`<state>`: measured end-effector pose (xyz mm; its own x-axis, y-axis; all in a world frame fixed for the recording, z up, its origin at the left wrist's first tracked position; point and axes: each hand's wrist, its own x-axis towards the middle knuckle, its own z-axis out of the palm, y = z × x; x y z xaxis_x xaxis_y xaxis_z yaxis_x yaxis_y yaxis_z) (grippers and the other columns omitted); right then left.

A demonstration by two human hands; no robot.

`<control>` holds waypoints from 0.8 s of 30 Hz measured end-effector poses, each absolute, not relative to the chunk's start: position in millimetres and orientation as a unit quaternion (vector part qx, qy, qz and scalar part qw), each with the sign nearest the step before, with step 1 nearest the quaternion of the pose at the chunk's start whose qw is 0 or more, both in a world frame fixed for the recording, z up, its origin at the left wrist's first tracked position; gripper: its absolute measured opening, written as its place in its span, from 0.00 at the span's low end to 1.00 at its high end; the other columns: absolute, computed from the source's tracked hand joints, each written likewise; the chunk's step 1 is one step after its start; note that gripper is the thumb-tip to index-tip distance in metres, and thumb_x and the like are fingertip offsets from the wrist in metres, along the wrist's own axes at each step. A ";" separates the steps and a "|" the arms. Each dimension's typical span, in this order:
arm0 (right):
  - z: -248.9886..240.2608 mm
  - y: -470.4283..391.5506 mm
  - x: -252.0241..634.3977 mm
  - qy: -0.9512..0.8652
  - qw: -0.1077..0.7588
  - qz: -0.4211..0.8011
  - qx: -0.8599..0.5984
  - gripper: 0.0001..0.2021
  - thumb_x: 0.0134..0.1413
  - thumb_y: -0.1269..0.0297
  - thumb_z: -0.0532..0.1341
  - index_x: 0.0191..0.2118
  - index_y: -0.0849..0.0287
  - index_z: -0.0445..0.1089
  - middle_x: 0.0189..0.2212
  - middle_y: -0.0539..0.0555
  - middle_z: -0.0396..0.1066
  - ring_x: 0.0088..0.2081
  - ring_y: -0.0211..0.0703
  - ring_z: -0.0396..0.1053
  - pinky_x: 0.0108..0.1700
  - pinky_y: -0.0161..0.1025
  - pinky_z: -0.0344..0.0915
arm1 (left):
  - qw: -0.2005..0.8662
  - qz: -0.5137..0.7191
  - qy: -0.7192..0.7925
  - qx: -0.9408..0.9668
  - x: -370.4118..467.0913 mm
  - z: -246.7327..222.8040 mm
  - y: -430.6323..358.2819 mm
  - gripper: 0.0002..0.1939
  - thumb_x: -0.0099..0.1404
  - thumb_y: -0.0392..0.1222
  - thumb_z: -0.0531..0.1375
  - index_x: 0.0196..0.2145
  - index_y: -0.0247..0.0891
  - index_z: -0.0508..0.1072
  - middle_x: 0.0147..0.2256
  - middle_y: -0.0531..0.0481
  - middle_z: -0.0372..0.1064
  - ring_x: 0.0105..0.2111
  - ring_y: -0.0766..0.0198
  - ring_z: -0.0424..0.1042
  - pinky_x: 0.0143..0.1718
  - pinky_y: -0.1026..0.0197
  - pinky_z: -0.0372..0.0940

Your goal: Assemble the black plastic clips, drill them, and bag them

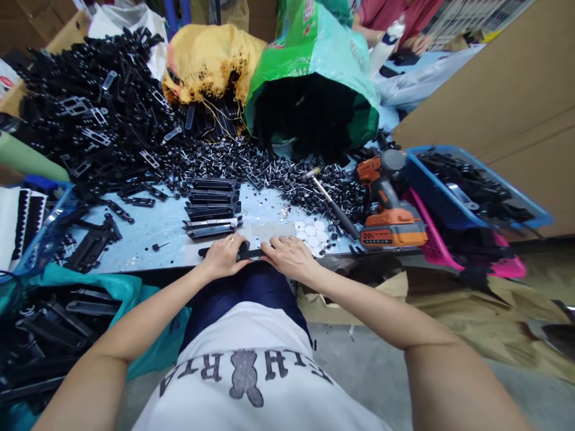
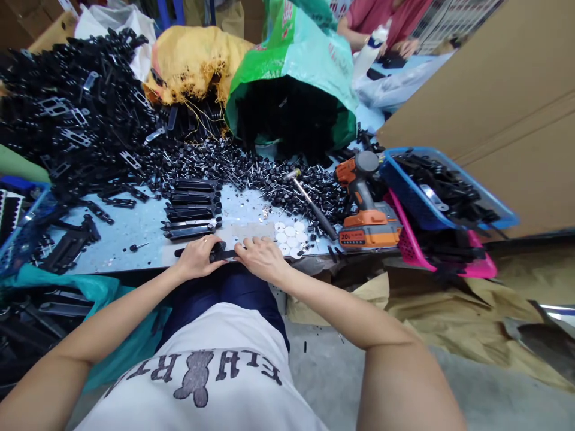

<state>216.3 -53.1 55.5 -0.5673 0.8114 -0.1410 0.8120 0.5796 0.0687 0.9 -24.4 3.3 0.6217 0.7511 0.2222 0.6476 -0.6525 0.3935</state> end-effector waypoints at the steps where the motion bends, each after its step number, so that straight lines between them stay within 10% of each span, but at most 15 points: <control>1: 59.0 -53.1 215.2 0.888 0.079 0.002 0.453 0.18 0.63 0.53 0.44 0.45 0.58 0.64 0.36 0.59 0.68 0.37 0.45 0.65 0.36 0.38 0.51 | 0.138 0.192 0.384 0.893 -0.6 2.7 -24.9 0.20 0.58 0.54 0.58 0.42 0.37 0.62 0.37 0.45 0.68 0.39 0.57 0.70 0.38 0.58 0.64; 11: 33.8 -38.5 235.4 0.908 0.024 0.011 0.417 0.19 0.61 0.50 0.47 0.39 0.59 0.67 0.33 0.56 0.68 0.35 0.43 0.65 0.34 0.38 0.52 | 0.130 0.188 0.394 0.890 -4.0 9.7 -28.8 0.26 0.57 0.58 0.57 0.47 0.37 0.64 0.44 0.41 0.67 0.47 0.54 0.65 0.47 0.54 0.61; 16: 9.6 -28.2 260.7 0.907 -0.047 -0.034 0.417 0.19 0.60 0.50 0.49 0.41 0.59 0.67 0.37 0.57 0.69 0.39 0.45 0.64 0.39 0.39 0.57 | -0.041 0.205 0.749 0.628 -98.6 10.1 -36.7 0.20 0.64 0.42 0.49 0.51 0.29 0.61 0.46 0.33 0.62 0.49 0.47 0.61 0.49 0.47 0.57; 24: 22.4 82.5 225.8 0.804 -0.080 0.023 0.588 0.13 0.61 0.64 0.50 0.47 0.63 0.65 0.45 0.61 0.66 0.46 0.49 0.60 0.45 0.40 0.58 | 0.018 0.167 0.765 0.621 -124.8 -7.3 -37.7 0.12 0.64 0.42 0.48 0.36 0.33 0.67 0.35 0.39 0.66 0.37 0.52 0.68 0.40 0.53 0.63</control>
<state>225.8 82.5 22.4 -0.2947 0.9430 0.1548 0.9502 0.3064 -0.0576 -124.8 -37.7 -7.3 -0.2270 0.9569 0.1810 0.9451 0.1716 0.2782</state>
